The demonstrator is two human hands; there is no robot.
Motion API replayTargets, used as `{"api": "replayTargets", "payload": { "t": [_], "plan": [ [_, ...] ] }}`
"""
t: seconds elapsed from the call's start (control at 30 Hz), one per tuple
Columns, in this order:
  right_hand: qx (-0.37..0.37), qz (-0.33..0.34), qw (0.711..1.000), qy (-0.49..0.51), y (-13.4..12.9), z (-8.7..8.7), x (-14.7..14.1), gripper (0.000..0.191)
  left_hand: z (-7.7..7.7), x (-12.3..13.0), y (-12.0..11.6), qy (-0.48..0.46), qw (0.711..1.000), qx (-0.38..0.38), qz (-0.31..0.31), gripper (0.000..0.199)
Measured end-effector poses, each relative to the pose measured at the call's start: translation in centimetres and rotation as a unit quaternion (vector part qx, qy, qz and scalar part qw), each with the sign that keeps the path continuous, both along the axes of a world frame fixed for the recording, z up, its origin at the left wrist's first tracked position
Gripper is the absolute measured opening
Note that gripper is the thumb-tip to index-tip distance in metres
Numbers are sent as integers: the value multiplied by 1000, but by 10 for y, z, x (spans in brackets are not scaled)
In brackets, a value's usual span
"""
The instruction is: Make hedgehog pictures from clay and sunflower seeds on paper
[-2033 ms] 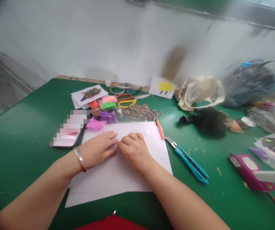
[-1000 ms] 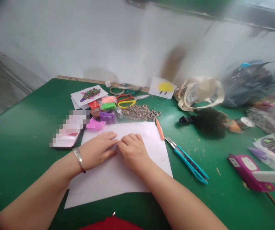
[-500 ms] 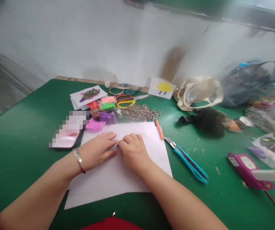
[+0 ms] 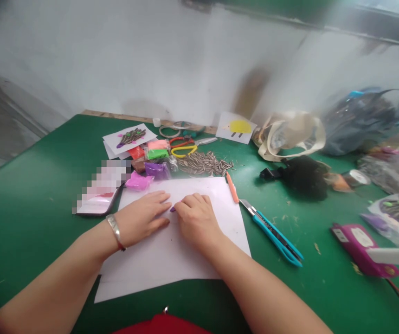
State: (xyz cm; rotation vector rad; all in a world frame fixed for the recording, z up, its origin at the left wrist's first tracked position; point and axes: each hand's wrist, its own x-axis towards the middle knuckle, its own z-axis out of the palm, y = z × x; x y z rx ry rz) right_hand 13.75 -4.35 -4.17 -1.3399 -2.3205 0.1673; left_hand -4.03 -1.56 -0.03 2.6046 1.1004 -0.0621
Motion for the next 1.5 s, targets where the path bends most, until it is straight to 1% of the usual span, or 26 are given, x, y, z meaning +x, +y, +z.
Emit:
{"api": "replayTargets", "payload": {
  "t": [0.13, 0.2, 0.47, 0.67, 0.83, 1.0, 1.17, 1.33, 1.5],
  "plan": [
    [-8, 4, 1000, -7, 0, 1, -1, 16, 0, 0, 0, -3, 1000, 4, -1, 12],
    [-11, -4, 1000, -6, 0, 1, -1, 17, 0, 0, 1, -9, 1000, 6, -3, 12],
    [-34, -18, 999, 27, 0, 4, 4, 18, -2, -2, 0, -30, 1000, 7, 1, 14],
    [-36, -31, 998, 27, 3, 4, 6, 20, -1, -1, 1, -14, 1000, 8, 0, 12],
    [-46, -13, 998, 28, 3, 4, 7, 18, 0, 0, 0, -14, 1000, 5, 2, 13],
    [-46, -35, 998, 38, 5, 4, 8, 20, 0, 0, 0, -6, 1000, -1, 8, 16],
    [-53, -26, 997, 41, 5, 2, 5, 19, -1, 0, 1, 0, 1000, -1, 7, 18],
    [-52, -46, 997, 45, 5, 1, 4, 19, -2, 0, 1, 1, 1000, 3, 5, 16],
    [-46, -51, 997, 28, 5, 1, 4, 19, 0, 0, 0, -13, 1000, 4, 4, 14]
  ]
}}
